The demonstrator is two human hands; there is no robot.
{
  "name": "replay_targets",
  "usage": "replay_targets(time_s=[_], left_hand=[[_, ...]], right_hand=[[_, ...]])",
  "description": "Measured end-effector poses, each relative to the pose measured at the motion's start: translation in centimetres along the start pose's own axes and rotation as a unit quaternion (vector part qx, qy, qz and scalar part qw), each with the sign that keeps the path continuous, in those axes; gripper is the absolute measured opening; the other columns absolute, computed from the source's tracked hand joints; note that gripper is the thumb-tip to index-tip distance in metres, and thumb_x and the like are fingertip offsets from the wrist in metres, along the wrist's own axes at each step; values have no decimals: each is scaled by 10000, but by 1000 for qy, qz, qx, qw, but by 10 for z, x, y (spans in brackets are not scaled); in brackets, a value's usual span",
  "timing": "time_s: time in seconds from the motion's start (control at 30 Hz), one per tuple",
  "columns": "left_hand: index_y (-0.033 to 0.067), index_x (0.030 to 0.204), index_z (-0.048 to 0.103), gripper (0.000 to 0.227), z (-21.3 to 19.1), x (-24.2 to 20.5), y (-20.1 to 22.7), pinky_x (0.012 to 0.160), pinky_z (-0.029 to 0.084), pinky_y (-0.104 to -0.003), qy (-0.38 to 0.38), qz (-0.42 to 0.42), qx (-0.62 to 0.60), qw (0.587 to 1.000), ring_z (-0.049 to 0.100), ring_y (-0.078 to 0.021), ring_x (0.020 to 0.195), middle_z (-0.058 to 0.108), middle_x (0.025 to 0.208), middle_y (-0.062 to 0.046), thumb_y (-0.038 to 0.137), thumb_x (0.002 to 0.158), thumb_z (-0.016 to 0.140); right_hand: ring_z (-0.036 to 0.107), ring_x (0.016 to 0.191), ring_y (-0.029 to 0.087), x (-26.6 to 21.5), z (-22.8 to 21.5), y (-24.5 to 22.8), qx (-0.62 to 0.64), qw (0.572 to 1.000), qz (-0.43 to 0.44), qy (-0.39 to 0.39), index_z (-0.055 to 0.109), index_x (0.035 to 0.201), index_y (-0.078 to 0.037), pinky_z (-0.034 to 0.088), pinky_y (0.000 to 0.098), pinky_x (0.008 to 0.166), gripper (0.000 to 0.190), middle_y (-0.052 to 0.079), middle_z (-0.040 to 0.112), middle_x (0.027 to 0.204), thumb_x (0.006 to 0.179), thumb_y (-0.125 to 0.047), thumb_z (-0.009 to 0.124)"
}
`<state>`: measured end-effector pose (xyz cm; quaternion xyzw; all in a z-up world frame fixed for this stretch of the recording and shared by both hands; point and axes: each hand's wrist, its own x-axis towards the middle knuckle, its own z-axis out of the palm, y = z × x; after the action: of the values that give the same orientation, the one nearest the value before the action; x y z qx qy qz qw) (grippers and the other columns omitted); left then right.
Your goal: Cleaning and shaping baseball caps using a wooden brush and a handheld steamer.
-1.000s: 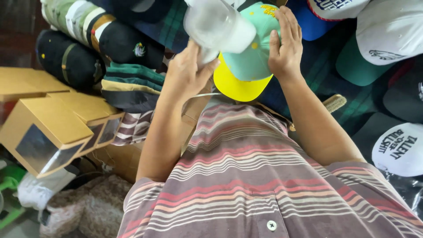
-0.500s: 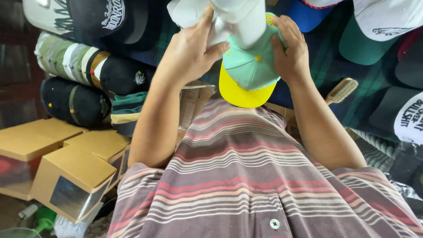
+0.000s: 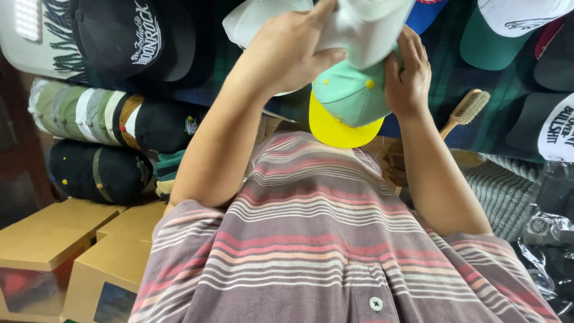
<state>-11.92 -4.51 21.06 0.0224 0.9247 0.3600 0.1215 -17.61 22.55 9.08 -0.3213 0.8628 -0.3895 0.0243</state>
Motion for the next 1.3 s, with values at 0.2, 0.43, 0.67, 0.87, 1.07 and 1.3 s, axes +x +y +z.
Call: replay_targets(time_s=[0.2, 0.43, 0.67, 0.87, 1.07, 1.3], left_hand=[[48, 1175, 602, 410, 32, 34, -3, 555, 568, -422, 160, 84, 103, 978, 716, -350, 738, 717, 1076, -140, 347, 958, 778], [34, 1266, 471, 536, 19, 23, -2, 599, 541, -554, 80, 63, 68, 993, 709, -464, 791, 747, 991, -187, 348, 954, 773], [166, 1601, 125, 903, 16, -22, -30, 661, 530, -574, 47, -37, 0, 998, 695, -485, 816, 754, 1141, -165, 405, 1022, 774], [159, 1604, 169, 816, 36, -50, -78, 745, 503, -492, 86, -89, -94, 988, 696, -457, 941, 766, 1097, -215, 451, 1025, 664], [53, 1604, 242, 805, 27, -64, -79, 621, 459, -367, 45, -197, -190, 961, 608, -240, 675, 618, 699, -80, 454, 1000, 591], [131, 1614, 267, 761, 22, -71, -99, 755, 579, -289, 9, -196, -312, 930, 721, -123, 692, 733, 812, -48, 392, 980, 598]], right_hand=[[612, 1179, 402, 0, 2, 1, -4, 1000, 14, 14, 493, 1453, 31, 507, 512, 951, 399, 238, 609, 1339, 1100, -150, 448], [613, 1126, 399, -3, 5, 6, -5, 999, 31, 15, 519, 1413, 73, 490, 510, 898, 398, 248, 623, 1302, 1105, -163, 433], [576, 1255, 407, 5, -2, -15, -6, 999, 37, 1, 544, 1418, 23, 461, 523, 1024, 383, 232, 605, 1381, 1077, -102, 422], [583, 1246, 413, 5, -2, -14, -18, 998, 56, -15, 525, 1448, 10, 470, 529, 996, 403, 231, 596, 1396, 1120, -196, 415], [596, 1245, 392, 4, -1, -16, -13, 998, 55, -8, 513, 1448, -2, 497, 512, 1010, 504, 217, 599, 1390, 1149, -382, 372], [590, 1258, 388, 4, -1, -14, -10, 998, 54, -8, 511, 1452, -4, 491, 503, 1023, 495, 214, 595, 1400, 1153, -376, 383]])
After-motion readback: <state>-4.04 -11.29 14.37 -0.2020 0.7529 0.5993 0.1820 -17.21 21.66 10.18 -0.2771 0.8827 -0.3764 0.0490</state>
